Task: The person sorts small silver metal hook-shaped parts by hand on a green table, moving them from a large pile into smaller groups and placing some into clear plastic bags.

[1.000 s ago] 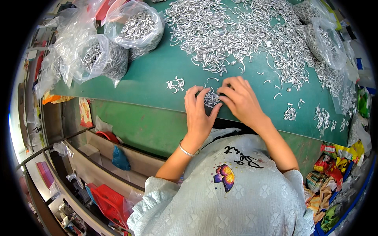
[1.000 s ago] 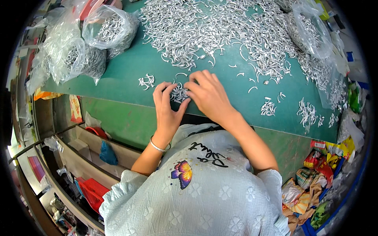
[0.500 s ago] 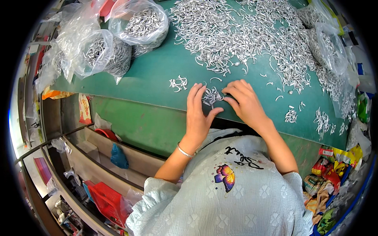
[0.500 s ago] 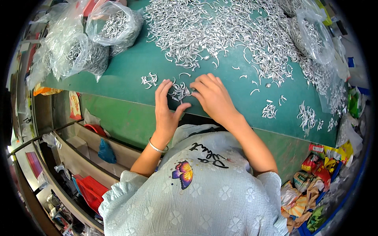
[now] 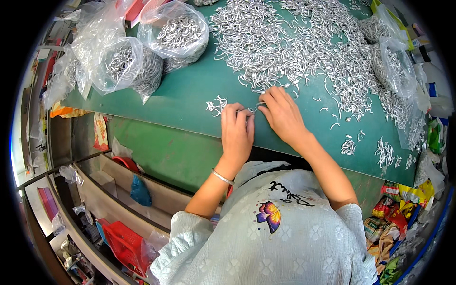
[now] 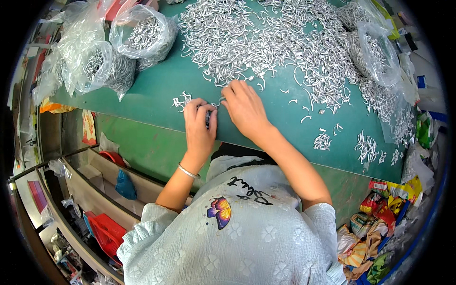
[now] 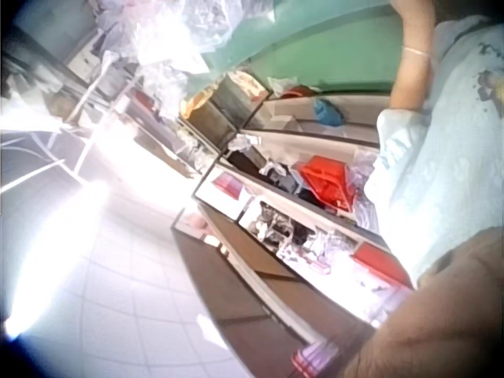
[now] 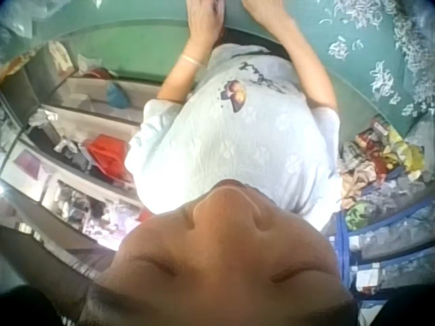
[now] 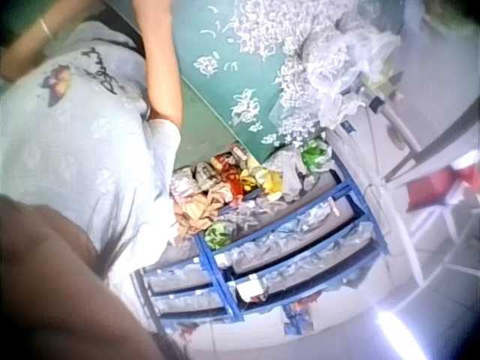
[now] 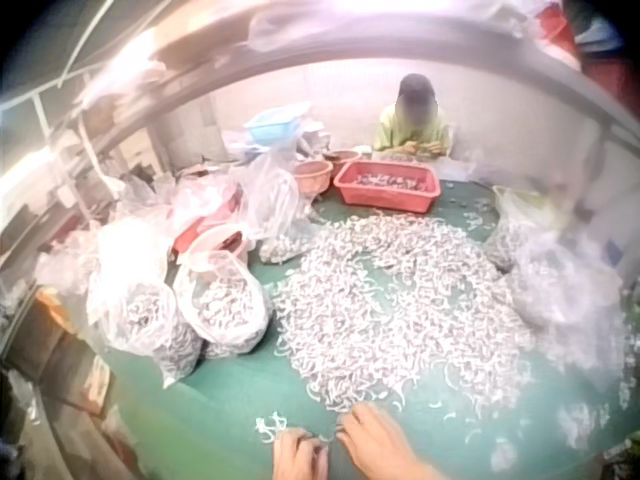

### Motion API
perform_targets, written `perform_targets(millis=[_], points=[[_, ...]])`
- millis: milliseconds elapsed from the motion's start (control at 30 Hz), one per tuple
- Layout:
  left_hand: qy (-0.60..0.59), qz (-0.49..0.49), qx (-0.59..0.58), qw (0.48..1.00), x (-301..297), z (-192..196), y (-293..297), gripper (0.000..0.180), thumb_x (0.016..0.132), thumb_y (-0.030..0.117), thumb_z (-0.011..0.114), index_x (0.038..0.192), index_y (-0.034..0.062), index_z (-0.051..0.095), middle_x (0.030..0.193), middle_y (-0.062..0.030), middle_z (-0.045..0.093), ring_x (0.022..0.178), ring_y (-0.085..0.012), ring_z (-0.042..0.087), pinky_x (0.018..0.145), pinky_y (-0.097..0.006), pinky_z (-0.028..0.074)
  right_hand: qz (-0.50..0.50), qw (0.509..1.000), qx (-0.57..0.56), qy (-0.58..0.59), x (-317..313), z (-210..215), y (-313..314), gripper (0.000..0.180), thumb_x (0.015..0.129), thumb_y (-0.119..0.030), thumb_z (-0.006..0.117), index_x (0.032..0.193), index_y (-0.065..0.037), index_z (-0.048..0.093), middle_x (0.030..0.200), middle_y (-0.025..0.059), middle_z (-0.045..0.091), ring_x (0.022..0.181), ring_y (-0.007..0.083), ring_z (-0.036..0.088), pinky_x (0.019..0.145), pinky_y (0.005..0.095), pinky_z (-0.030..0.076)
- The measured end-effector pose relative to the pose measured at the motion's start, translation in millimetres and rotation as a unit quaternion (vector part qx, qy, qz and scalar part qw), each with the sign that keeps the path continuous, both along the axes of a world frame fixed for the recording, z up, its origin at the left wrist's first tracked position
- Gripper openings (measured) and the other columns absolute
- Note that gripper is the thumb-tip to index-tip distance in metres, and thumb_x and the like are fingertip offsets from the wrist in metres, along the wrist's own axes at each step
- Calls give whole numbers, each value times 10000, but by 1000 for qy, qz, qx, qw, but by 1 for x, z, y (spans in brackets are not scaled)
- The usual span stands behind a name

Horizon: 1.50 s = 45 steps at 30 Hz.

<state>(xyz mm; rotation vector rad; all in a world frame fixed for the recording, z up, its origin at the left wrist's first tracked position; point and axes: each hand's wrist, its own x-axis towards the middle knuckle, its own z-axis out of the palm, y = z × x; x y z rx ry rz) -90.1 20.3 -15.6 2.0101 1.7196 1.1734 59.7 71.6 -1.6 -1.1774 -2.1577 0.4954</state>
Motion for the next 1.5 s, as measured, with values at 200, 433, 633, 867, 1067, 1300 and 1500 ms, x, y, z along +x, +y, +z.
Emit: perform_targets(millis=[200, 433, 633, 867, 1067, 1300, 1500], points=[[120, 90, 16, 989, -19, -1, 18, 187, 797, 52, 691, 964, 52, 608, 1211, -161, 506, 1140, -367, 463, 929, -490, 359, 7, 999, -44, -21, 41, -1, -11, 177, 780, -39, 701, 925, -18, 601, 916, 119, 561, 900, 322, 554, 788, 400, 461], [178, 28, -34, 983, -10, 5, 26, 190, 820, 150, 710, 966, 90, 603, 1282, -130, 467, 1308, -396, 363, 1032, -744, 153, 24, 999, 9, -29, 21, 18, 13, 393, 769, -126, 739, 1137, -71, 613, 1254, 82, 533, 1168, 310, 475, 953, 421, 391], [155, 36, 5, 987, -37, -5, 46, 166, 798, 93, 695, 888, 62, 559, 1158, -150, 496, 1207, -386, 437, 1031, -727, 205, 61, 995, 25, -78, 24, -2, 19, 286, 784, -120, 724, 1051, -80, 629, 1268, 73, 539, 1236, 310, 457, 985, 445, 372], [125, 32, 27, 991, -80, -7, 68, 179, 817, 1, 628, 983, 43, 576, 1065, -131, 527, 1067, -351, 520, 1063, -573, 314, 38, 998, -17, -43, 58, 17, 13, 324, 756, -116, 757, 1051, -79, 628, 1311, 78, 543, 1285, 326, 446, 1034, 458, 354], [173, 7, 46, 984, -87, 0, 73, 227, 832, 13, 627, 1049, 81, 613, 1123, -97, 564, 1104, -319, 543, 1081, -596, 281, 78, 993, 24, -81, 18, 8, 13, 421, 773, -217, 759, 1149, -87, 620, 1373, 95, 490, 1303, 336, 425, 1070, 470, 329], [206, 61, 11, 977, -81, -5, 66, 166, 818, 51, 682, 954, 66, 588, 1085, -86, 532, 1094, -307, 532, 1086, -655, 238, 19, 998, 63, -3, 16, 10, 51, 483, 757, -259, 780, 1193, -125, 620, 1319, 110, 524, 1298, 365, 410, 1049, 486, 336], [108, -14, 35, 993, -54, 17, 51, 227, 807, 18, 680, 1013, 22, 585, 1038, -151, 547, 1007, -354, 542, 933, -456, 411, 90, 989, 71, -93, 0, -11, 61, 356, 783, -206, 735, 1112, -113, 635, 1262, 96, 548, 1300, 318, 429, 1063, 483, 339]])
